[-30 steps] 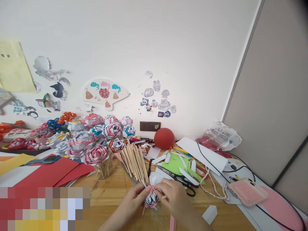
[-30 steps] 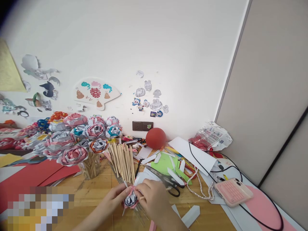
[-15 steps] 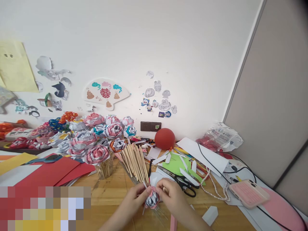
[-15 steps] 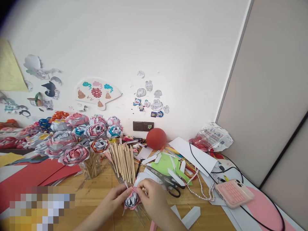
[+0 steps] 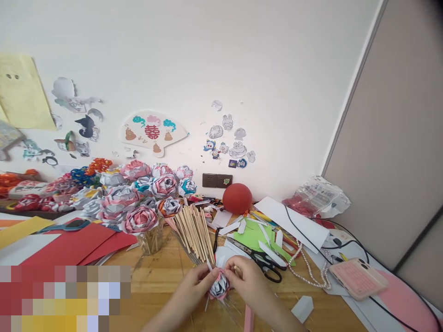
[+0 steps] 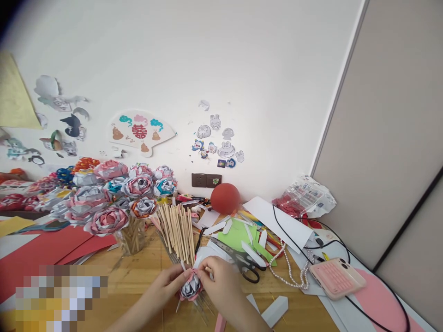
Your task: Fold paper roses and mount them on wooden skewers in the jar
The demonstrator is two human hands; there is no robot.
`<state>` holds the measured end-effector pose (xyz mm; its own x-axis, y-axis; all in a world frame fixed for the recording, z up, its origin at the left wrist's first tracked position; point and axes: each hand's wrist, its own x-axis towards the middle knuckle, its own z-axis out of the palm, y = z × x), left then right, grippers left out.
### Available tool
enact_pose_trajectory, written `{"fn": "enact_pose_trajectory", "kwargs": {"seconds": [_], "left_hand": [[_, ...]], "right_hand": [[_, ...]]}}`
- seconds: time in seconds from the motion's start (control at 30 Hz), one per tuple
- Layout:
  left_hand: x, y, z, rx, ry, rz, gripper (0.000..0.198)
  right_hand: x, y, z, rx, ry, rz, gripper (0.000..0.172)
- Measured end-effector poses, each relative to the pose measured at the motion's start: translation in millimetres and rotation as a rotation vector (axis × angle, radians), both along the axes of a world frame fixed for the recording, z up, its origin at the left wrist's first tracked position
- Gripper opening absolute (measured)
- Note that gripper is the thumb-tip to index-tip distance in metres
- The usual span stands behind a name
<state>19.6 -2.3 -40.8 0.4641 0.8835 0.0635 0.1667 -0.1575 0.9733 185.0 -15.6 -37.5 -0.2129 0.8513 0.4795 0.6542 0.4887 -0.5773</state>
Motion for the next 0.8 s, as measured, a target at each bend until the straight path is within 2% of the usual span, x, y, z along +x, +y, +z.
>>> {"fn": "enact_pose_trajectory", "kwargs": {"seconds": [0.1,0.17,0.3,0.37,0.47,0.8], "left_hand": [[-0.5,1.7,-1.8,0.01,0.019,-0.005,0.047],[-0.7,2.2,-1.1,0.011,0.04,0.017,0.048],[-0.7,1.3,3.0,0.023,0.061,0.047,0.049],[-0.7,0.5,4.2,0.034,0.063,0.056,0.049],[-0.7,-0.1,3.5,0.032,0.057,0.046,0.048],[-0.5,-1.7,3.8,0.02,0.028,0.029,0.046]], "right_hand": [[2.2,1.4,0.0,0.028,-0.037,-0.019,0.012],[3.0,0.6,0.3,0.177,-0.134,-0.028,0.015],[1.3,-2.0,0.2,0.568,-0.36,-0.086,0.034],[-0.5,-2.7,-0.2,0.649,-0.399,-0.122,0.037],[-2.3,-3.0,-0.8,0.656,-0.392,-0.136,0.038],[-2.7,-2.8,-4.6,0.524,-0.364,-0.083,0.041]]}}
